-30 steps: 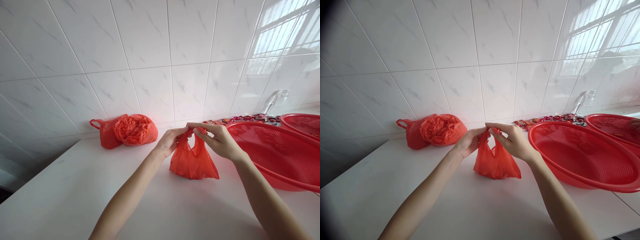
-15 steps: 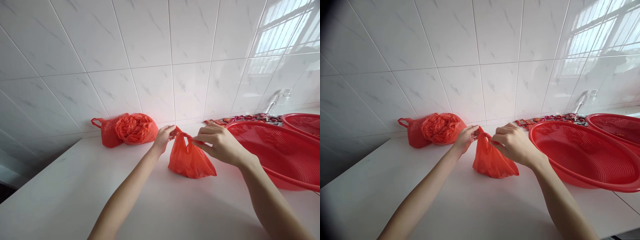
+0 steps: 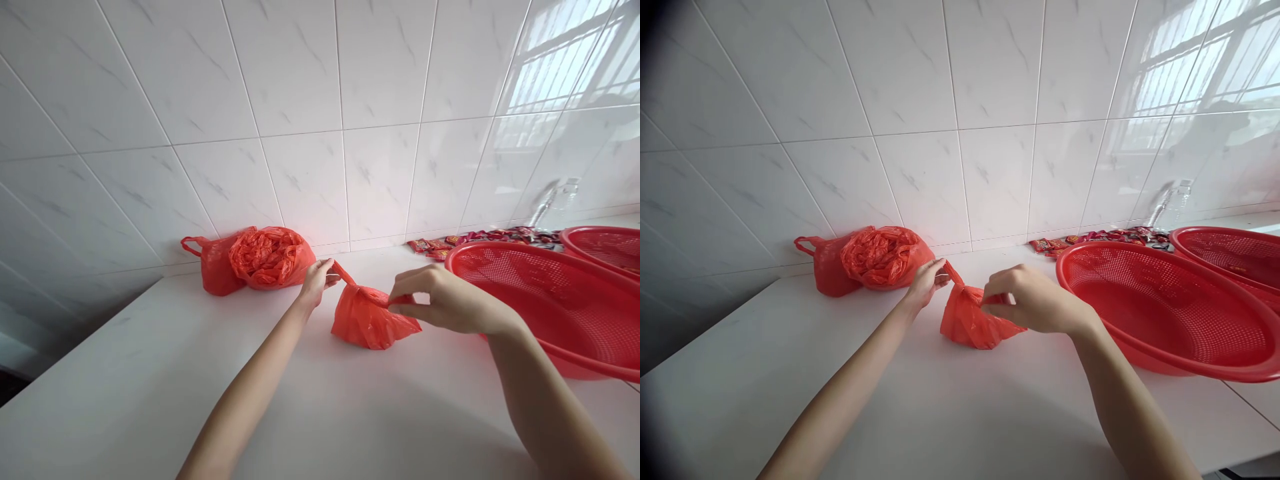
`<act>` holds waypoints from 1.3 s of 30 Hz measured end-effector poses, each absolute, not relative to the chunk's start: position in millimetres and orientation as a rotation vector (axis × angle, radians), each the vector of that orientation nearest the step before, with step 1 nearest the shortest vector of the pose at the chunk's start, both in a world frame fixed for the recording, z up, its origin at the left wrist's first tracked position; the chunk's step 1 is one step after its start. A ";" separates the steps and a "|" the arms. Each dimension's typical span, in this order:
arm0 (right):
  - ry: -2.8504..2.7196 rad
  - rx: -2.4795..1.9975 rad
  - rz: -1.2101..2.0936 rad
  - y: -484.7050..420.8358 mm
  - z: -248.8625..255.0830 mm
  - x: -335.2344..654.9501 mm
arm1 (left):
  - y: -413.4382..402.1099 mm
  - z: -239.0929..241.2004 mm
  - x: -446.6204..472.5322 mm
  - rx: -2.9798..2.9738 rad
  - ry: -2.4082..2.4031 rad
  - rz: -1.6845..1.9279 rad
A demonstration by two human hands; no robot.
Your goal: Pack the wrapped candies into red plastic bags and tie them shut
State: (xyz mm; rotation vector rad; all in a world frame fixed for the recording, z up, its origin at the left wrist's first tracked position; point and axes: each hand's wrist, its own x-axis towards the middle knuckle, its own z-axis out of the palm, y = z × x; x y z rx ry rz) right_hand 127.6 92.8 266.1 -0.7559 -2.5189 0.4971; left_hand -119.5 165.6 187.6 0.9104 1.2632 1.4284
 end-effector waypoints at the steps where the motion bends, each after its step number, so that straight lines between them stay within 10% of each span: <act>1: -2.440 -0.807 0.543 94.7 266.9 127.2 | 163.7 193.8 -117.8 0.924 1.235 1.450; 19: -1.714 -0.822 1.008 113.2 252.9 96.2 | 101.2 247.1 -76.3 1.764 0.874 1.294; 39: -1.987 -0.529 1.649 150.7 205.2 84.6 | 115.5 260.0 -78.9 1.397 0.720 1.602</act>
